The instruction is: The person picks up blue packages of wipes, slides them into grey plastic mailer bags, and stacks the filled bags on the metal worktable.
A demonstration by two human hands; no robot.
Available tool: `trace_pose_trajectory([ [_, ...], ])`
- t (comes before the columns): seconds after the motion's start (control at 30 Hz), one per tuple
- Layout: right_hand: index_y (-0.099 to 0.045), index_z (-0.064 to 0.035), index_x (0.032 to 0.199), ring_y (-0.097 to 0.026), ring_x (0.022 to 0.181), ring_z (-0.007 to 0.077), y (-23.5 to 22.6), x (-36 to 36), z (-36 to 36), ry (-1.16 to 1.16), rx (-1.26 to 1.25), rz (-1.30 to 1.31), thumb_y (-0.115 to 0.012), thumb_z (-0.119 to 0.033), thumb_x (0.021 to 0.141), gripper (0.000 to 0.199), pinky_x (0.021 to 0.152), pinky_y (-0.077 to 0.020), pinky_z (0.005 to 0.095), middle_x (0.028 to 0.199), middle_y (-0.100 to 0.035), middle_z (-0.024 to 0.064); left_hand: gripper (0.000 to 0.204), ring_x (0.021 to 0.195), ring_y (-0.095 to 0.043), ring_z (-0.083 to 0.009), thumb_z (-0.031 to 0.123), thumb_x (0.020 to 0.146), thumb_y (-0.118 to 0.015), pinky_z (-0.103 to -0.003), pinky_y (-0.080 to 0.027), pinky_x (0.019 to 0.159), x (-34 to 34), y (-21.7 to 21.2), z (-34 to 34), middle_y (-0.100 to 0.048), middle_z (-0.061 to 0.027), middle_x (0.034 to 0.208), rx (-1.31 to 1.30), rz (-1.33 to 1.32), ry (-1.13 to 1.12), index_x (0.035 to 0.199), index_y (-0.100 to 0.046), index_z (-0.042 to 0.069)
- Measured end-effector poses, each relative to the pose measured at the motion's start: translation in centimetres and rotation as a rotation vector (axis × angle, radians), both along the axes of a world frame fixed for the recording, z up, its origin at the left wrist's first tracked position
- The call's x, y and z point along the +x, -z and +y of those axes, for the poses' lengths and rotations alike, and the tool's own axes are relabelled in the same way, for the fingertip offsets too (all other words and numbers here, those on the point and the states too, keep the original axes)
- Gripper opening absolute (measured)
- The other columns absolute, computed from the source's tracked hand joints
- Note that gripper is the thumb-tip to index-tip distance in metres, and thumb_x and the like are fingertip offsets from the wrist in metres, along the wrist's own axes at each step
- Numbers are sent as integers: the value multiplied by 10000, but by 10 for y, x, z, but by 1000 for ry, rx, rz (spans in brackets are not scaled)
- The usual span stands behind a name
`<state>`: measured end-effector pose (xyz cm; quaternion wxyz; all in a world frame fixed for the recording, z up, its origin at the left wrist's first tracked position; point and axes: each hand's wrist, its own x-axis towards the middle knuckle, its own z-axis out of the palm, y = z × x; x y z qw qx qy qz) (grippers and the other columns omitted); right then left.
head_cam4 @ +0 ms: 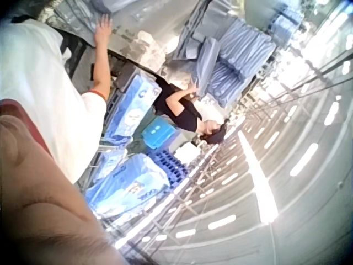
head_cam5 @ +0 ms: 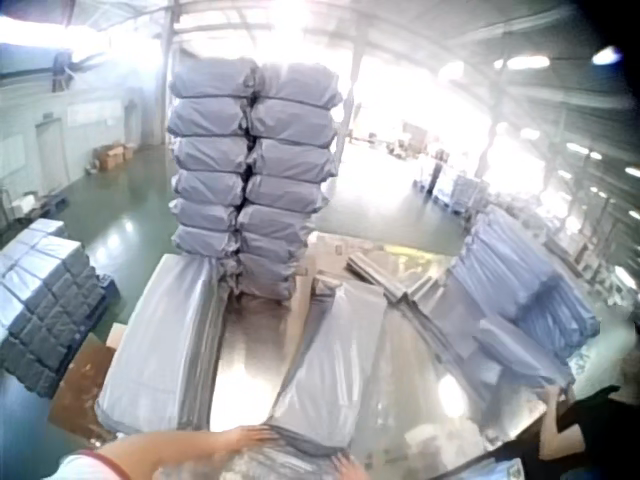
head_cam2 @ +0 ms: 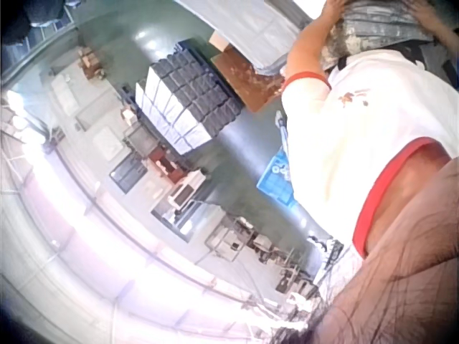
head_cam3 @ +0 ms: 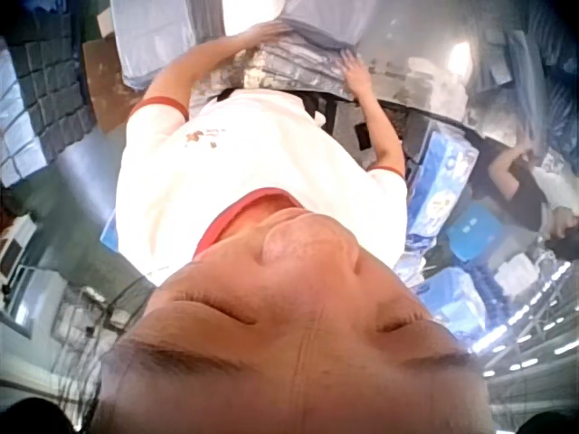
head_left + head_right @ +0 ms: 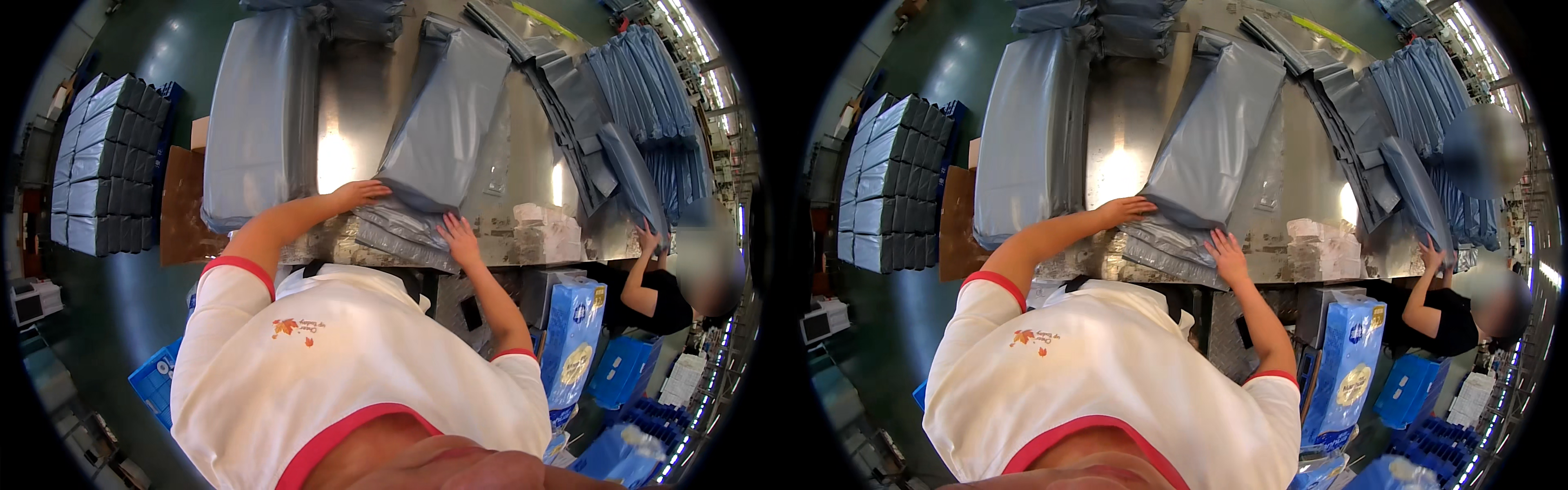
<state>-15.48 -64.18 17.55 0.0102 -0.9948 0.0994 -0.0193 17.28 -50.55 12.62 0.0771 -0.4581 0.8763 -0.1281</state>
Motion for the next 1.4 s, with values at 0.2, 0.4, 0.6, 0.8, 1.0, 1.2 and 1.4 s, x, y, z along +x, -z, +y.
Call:
trace_pose_trajectory([
  [0.2,-514,-81,1044,-412,1088,232,-7,-21,-28,20,323,-103,-507,-17,609,440,939,-286,378,1078,-516,62,430,1211,-231,-141,154,732,-453,-383,-117,1018,-7,-53,-1,-251,-30,1317,261,153,-174,1157,-435,219],
  [0.4,-530,-1,770,-490,676,160,0,-51,-84,579,1119,-32,-484,-187,801,194,670,-383,251,713,-534,98,241,902,-516,-193,129,741,-498,-363,-362,812,-5,-91,-27,-550,-64,963,530,703,-496,976,-551,140],
  [0.6,-539,20,833,-478,735,109,37,-9,-116,586,1254,-260,-438,-268,834,305,721,-368,217,746,-547,45,231,703,-518,-205,196,782,-490,-291,-393,653,-1,-37,-77,-571,-123,798,565,1369,-717,902,-556,10],
  [0.8,-448,-9,1006,-476,905,204,129,44,-107,1031,1200,-880,-374,-267,863,304,794,-363,297,986,-517,107,359,865,-427,-187,353,808,-415,-297,-343,780,-38,55,-111,-467,-90,917,235,2037,-1174,957,-460,30],
  [1.0,-280,-72,1219,-363,1089,209,30,61,-108,998,1895,-919,-489,-434,764,618,917,-284,345,1174,-385,89,709,1085,-407,-233,500,744,-487,-342,-323,918,-43,-55,-122,-400,-115,1200,960,2415,-1111,1221,-299,9],
  [1.2,-282,10,1201,-447,999,203,-71,73,-108,743,2071,-750,-605,-217,694,643,851,-363,308,1107,-438,134,549,972,-492,-213,333,736,-534,-315,-395,838,-16,-143,-115,-485,-101,1092,920,2344,-1101,1179,-377,49],
  [1.4,-343,6,1153,-476,951,204,-118,88,2,582,2066,-782,-620,-183,672,587,827,-381,328,1041,-474,119,786,1132,-299,-188,336,691,-585,-288,-217,940,-12,-183,7,-330,-101,1233,467,2253,-809,1285,-170,32],
])
